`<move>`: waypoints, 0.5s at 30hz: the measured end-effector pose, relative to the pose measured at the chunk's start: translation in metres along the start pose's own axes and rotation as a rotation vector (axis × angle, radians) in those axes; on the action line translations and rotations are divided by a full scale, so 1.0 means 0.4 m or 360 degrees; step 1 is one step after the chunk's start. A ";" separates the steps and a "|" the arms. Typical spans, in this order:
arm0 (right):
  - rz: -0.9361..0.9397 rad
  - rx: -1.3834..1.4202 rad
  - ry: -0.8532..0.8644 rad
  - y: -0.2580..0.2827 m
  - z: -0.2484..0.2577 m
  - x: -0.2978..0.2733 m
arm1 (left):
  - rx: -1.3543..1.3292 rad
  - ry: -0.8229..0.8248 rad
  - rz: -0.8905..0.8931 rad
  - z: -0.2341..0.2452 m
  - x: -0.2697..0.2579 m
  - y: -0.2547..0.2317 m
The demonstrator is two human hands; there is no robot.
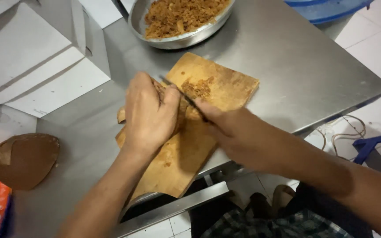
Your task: Shaving a block of palm sugar into small pieces on a wooden cutting board using a knife
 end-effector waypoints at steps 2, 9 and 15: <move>0.0243 0.0141 -0.0205 0.004 0.016 -0.044 | -0.0018 0.0001 0.0012 -0.008 0.002 0.006; 0.0099 0.0169 -0.0071 -0.020 -0.021 -0.075 | -0.0008 0.0049 0.0033 -0.004 -0.001 0.006; 0.0320 0.0096 -0.0161 -0.008 -0.025 -0.022 | -0.0080 -0.0009 -0.0061 -0.012 0.002 0.012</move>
Point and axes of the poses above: each hand's wrist, its own x-axis towards the middle knuckle, its own z-axis out of the back of the hand, y = z × x, the point moved 2 cm from there along x, towards the middle knuckle, and after that the axes turned 4 degrees about x, right-handed, at the moved point
